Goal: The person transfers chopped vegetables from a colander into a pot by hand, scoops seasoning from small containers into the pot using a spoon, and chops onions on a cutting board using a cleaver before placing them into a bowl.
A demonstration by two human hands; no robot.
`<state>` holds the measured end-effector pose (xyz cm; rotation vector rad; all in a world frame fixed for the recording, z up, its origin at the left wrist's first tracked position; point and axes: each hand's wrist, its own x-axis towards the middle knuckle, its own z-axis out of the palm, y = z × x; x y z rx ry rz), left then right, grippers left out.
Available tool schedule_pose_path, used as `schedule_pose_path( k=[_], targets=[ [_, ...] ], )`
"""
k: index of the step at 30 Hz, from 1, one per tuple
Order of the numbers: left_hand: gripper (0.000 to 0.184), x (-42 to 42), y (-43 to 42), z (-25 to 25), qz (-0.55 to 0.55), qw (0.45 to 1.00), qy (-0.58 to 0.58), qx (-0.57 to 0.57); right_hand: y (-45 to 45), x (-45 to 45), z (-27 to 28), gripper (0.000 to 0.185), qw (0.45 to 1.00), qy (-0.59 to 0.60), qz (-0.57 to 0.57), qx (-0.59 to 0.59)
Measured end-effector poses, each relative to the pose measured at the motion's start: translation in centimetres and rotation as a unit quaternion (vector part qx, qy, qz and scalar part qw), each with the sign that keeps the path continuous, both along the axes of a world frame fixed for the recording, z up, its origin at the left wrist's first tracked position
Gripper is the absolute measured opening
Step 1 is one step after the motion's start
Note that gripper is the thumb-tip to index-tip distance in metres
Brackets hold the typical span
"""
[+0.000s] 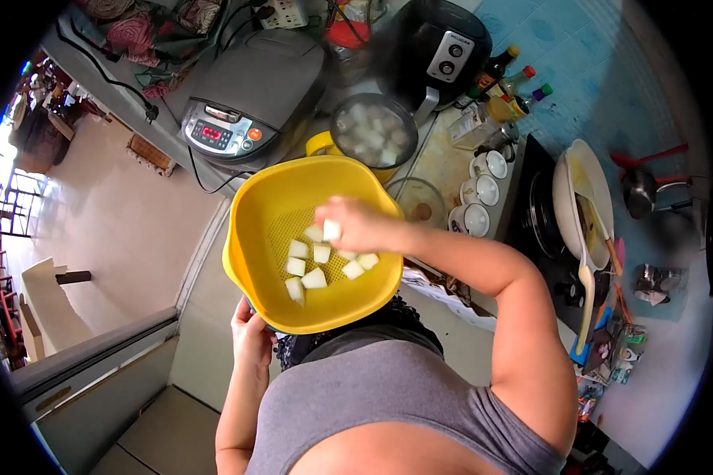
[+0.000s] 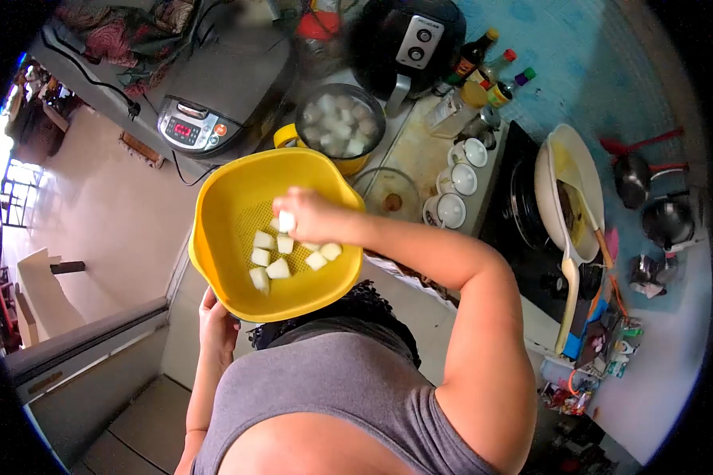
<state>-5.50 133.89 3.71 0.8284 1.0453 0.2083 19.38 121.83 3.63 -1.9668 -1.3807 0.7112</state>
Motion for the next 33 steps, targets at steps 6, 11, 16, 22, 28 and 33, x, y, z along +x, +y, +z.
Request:
schedule_pose_path(
  k=[6,11,16,22,28,33],
  targets=[
    [0.047,-0.1,-0.4,0.2,-0.012,1.000,0.002,0.003,0.6,11.2,1.4,0.021,0.962,-0.207,-0.176,0.019],
    [0.039,-0.7,-0.3,-0.4,-0.028,1.000,-0.004,0.012,0.7,15.1,-2.3,0.030,0.950,-0.250,-0.158,-0.103],
    [0.044,-0.1,-0.6,0.3,-0.018,1.000,0.004,0.003,-0.8,10.5,4.0,0.043,0.969,-0.200,-0.144,-0.014],
    [0.038,0.0,-0.7,0.2,-0.034,0.999,-0.006,0.013,-0.8,-3.8,1.4,0.066,0.965,-0.222,0.127,-0.051],
    [0.044,0.4,-0.8,0.5,-0.043,0.999,0.002,-0.004,0.4,-5.9,-1.9,0.045,0.974,-0.168,0.147,-0.040],
    [0.042,0.5,-1.0,0.9,-0.061,0.998,0.008,-0.013,0.0,-4.0,-3.3,0.042,0.985,-0.082,0.132,-0.073]
  ],
)
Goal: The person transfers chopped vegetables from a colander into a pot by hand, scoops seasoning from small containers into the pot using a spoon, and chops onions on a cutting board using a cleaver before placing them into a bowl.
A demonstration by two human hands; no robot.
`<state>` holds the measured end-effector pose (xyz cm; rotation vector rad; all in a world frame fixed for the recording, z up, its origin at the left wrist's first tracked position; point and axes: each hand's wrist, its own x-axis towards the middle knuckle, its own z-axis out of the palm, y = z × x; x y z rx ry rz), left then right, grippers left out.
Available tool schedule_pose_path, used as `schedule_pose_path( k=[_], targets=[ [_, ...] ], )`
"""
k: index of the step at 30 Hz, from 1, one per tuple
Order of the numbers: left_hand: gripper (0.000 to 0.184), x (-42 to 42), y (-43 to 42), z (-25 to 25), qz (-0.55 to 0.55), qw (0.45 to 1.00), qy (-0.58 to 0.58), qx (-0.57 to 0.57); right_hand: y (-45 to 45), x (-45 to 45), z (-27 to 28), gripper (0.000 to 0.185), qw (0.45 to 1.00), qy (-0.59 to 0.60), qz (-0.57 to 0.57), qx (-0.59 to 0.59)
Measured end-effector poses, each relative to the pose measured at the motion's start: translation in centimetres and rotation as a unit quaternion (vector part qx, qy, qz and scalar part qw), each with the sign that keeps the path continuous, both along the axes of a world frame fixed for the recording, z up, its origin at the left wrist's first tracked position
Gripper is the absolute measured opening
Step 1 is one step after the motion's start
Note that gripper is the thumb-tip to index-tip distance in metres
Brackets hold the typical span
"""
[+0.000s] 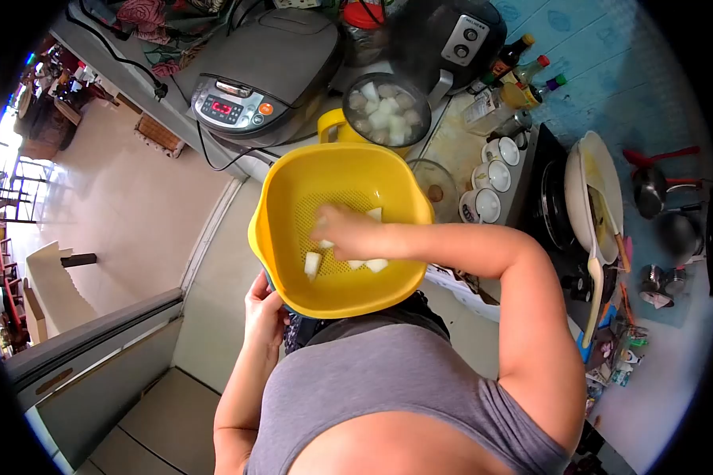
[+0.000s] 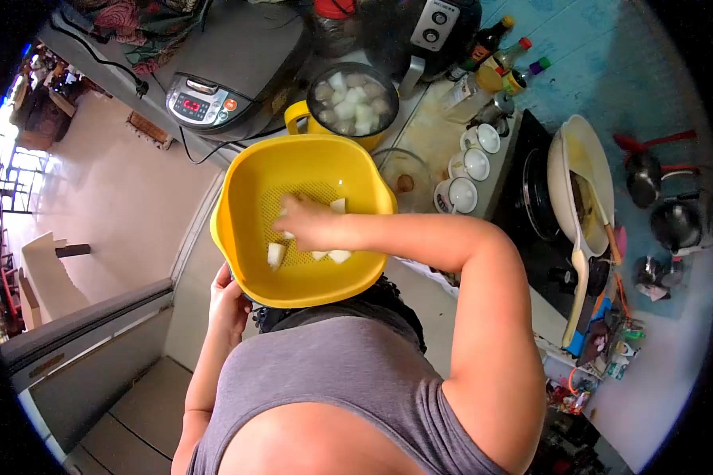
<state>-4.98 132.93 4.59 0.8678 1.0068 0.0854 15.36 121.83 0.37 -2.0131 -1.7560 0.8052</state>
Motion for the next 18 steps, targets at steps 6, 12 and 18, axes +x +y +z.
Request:
schedule_pose_path(
  k=[6,12,18],
  targets=[
    [0.044,0.0,0.2,0.1,-0.008,1.000,-0.008,-0.008,0.2,2.8,4.0,0.040,0.994,0.071,-0.060,0.050],
    [0.048,-1.0,0.6,-0.6,-0.002,1.000,-0.002,-0.005,-0.2,14.3,6.2,0.038,0.959,-0.134,-0.199,0.148],
    [0.044,-1.5,0.7,-0.1,-0.009,0.999,0.018,0.032,0.0,19.1,2.5,0.033,0.972,-0.163,-0.160,0.064]
  ],
)
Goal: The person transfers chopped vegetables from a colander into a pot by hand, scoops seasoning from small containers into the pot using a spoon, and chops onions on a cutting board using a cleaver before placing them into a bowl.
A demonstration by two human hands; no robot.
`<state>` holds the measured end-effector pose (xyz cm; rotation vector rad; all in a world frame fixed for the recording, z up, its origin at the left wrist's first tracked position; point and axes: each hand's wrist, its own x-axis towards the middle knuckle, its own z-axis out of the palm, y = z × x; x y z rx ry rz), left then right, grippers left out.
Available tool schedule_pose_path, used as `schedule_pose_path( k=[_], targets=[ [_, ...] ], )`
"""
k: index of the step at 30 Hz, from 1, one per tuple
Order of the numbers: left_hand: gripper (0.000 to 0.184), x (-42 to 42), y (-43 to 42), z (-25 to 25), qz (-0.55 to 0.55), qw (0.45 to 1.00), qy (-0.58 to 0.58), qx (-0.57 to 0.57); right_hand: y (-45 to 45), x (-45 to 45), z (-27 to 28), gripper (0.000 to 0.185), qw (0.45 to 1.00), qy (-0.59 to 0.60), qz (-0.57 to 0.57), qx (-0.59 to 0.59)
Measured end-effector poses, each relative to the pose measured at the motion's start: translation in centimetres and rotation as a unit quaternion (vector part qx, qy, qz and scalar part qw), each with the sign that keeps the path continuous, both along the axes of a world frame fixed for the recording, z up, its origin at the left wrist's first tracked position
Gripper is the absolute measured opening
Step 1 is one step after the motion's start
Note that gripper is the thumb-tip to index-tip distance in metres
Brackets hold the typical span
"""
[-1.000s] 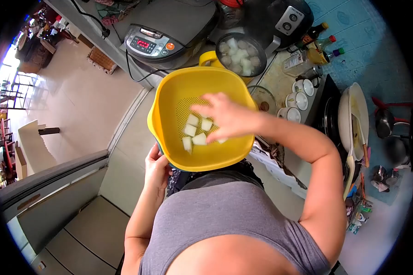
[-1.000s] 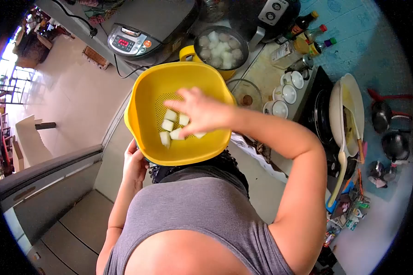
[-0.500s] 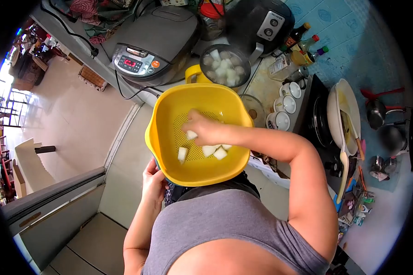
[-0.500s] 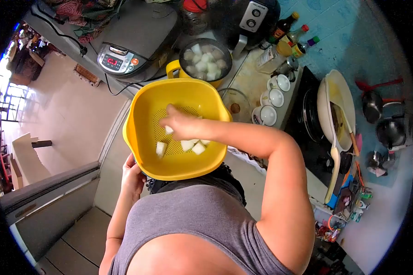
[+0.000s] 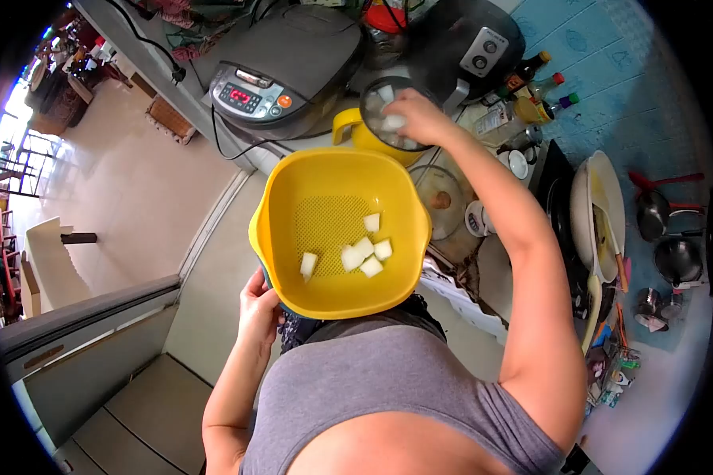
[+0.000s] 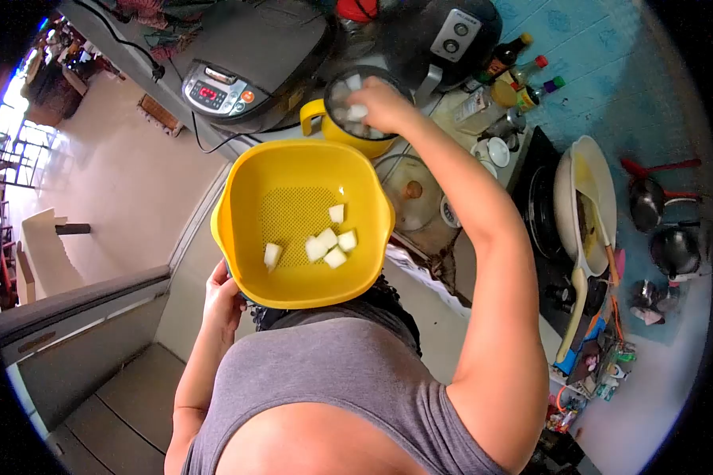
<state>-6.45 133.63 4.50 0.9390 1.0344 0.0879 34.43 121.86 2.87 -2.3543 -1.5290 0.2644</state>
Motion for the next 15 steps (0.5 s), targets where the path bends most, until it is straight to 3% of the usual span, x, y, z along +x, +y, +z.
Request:
schedule_pose_path(
  k=[3,4,5,6,8,15],
  targets=[
    [0.049,0.1,-0.1,0.2,0.014,1.000,0.000,-0.012,-0.6,-4.1,3.7,0.028,0.992,-0.099,-0.018,0.071],
    [0.048,0.1,-0.1,0.3,0.018,1.000,-0.004,-0.014,-0.7,-6.0,4.8,0.023,0.995,-0.074,0.035,0.056],
    [0.048,0.3,-0.1,0.3,0.019,1.000,-0.011,-0.015,-0.8,-8.8,5.7,0.027,0.994,0.072,0.072,0.029],
    [0.047,0.4,-0.1,0.4,0.025,0.999,-0.013,-0.023,-1.7,-10.6,4.3,0.038,0.981,0.104,0.160,0.022],
    [0.046,0.5,0.0,0.0,0.030,0.999,-0.016,-0.025,-3.7,-16.5,3.1,0.049,0.983,-0.003,0.155,-0.100],
    [0.042,0.8,-0.9,0.0,0.013,0.999,-0.029,-0.028,-3.0,-20.1,-0.1,0.042,0.979,0.071,0.130,-0.138]
  ],
)
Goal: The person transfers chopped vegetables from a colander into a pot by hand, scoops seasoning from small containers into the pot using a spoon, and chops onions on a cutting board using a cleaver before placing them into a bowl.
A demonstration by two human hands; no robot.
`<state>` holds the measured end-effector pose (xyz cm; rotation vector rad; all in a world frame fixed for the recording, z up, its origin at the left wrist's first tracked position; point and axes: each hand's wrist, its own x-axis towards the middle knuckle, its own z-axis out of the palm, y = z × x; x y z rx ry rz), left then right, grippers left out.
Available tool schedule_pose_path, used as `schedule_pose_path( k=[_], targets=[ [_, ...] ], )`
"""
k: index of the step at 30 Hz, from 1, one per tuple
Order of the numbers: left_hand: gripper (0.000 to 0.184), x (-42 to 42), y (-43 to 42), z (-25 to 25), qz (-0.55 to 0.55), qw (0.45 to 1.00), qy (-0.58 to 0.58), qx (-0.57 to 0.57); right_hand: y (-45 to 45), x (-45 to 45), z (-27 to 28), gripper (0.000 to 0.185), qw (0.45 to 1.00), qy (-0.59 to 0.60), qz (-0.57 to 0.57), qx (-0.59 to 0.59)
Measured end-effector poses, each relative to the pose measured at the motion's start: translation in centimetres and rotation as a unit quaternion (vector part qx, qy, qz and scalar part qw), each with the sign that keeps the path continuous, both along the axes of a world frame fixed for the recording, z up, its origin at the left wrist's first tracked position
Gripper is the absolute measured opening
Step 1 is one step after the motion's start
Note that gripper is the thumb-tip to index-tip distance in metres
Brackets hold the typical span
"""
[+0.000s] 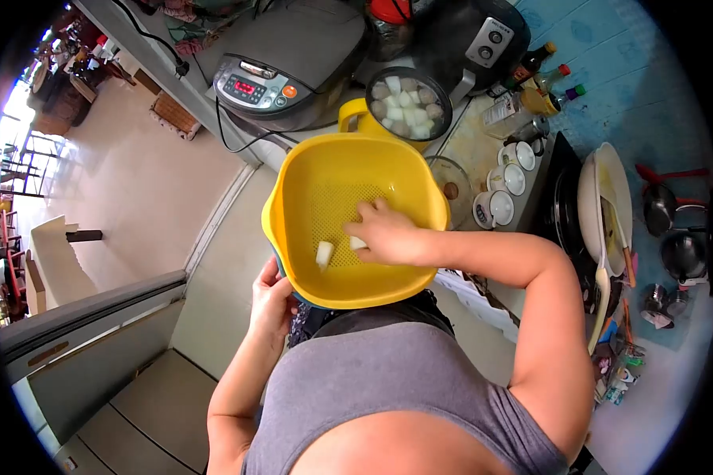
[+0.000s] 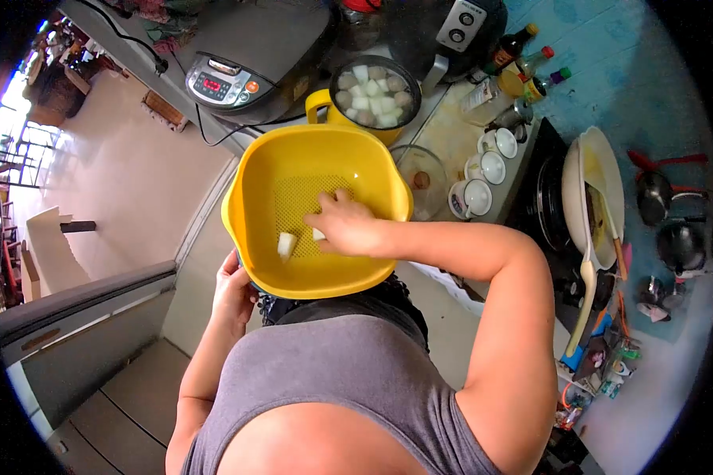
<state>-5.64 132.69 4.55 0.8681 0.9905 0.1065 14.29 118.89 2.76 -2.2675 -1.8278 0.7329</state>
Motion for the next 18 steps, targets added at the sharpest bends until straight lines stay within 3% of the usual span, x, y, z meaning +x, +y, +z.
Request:
schedule_pose_path(
  k=[5,9,12,14,16,18],
  targets=[
    [0.039,-0.1,0.1,0.2,-0.007,1.000,0.002,-0.008,0.5,1.7,-0.6,0.041,0.996,0.085,-0.009,-0.028],
    [0.038,-0.7,0.4,-0.6,-0.018,1.000,-0.014,-0.004,0.8,3.5,-1.7,0.036,0.988,0.116,-0.032,0.092],
    [0.039,-0.6,0.3,-0.2,-0.014,1.000,-0.016,0.013,1.4,5.0,2.8,0.033,0.968,0.162,-0.097,0.168],
    [0.043,-0.6,0.1,0.2,0.001,1.000,0.011,0.007,1.9,7.8,4.7,0.031,0.947,0.083,-0.198,0.239],
    [0.043,-0.9,0.2,-0.1,0.008,1.000,0.019,0.011,2.0,13.1,3.4,0.032,0.925,-0.079,-0.218,0.302],
    [0.043,-1.1,0.3,-0.2,0.011,1.000,0.015,0.002,1.8,17.4,1.9,0.037,0.941,-0.114,-0.216,0.234]
  ],
)
